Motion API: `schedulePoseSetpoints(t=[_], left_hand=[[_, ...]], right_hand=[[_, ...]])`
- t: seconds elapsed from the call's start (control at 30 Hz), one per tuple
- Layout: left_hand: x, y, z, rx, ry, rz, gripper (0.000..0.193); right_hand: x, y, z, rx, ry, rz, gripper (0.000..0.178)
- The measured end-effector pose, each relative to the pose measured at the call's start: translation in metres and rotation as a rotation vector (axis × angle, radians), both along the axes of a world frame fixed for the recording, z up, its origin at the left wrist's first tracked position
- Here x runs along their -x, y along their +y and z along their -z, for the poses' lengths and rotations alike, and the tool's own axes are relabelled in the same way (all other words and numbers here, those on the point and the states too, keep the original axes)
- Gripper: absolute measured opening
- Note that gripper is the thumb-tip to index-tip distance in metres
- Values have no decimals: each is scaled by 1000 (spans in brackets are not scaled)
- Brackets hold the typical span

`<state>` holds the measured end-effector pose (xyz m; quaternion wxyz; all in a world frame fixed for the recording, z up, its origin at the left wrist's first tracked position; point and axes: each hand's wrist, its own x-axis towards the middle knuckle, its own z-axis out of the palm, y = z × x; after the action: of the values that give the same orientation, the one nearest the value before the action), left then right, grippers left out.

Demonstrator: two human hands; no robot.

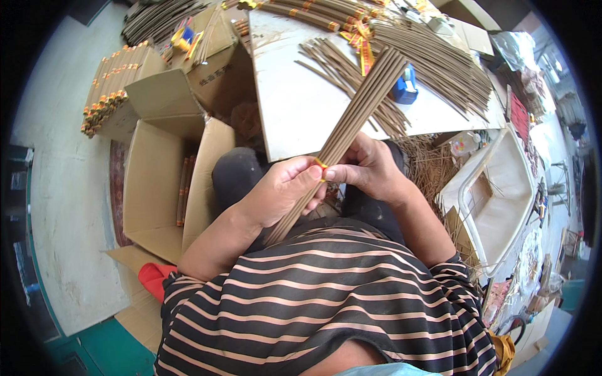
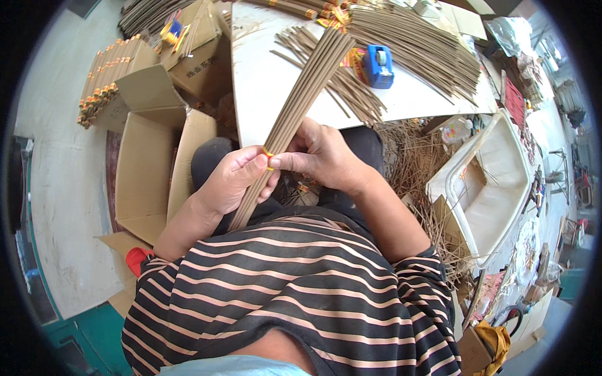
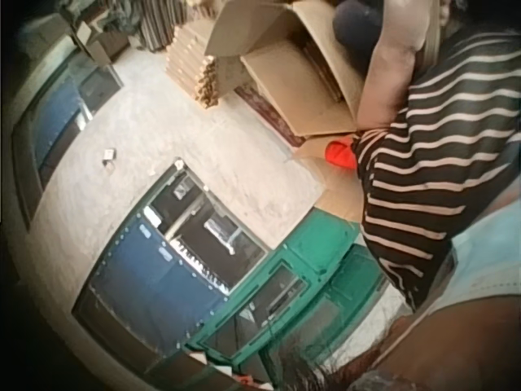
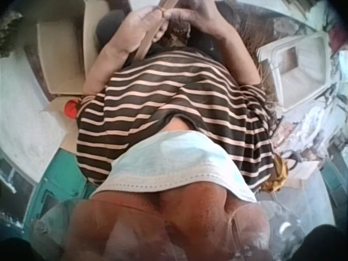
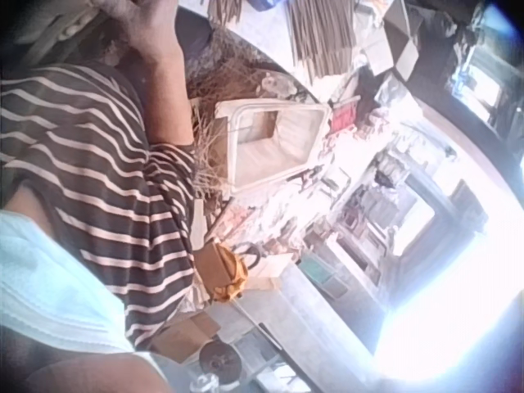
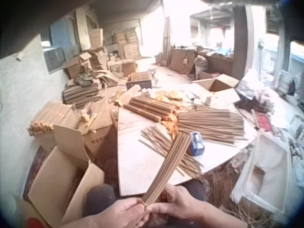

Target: The person gathers thin wooden sticks from a table, aligns them into bundles, and secures each bundle with a rubber band and a small paper label. The person places the finished bundles into a cardboard box.

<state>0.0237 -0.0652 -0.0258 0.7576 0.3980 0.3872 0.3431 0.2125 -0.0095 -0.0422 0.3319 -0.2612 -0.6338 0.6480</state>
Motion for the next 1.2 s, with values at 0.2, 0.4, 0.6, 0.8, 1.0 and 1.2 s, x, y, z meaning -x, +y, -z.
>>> schedulePoseSetpoints(t=[0.2,0.4,0.6,0.8,1.0,1.2], left_hand=[[-6,4,10,-102,101,-28,30],[-10,23,21,-145,67,-238,24],[-11,40,27,-146,14,-312,28],[-14,43,32,-118,-36,-237,28],[-8,42,41,-46,-84,-262,28],[-6,41,49,-12,-106,-269,28]], right_hand=[[-4,9,0,117,-24,-9,30],[-35,57,10,108,-118,419,26],[-124,156,54,45,-594,785,25],[-125,199,54,320,-821,768,23],[-120,202,54,506,-640,770,18],[-134,184,67,583,-267,805,20]])
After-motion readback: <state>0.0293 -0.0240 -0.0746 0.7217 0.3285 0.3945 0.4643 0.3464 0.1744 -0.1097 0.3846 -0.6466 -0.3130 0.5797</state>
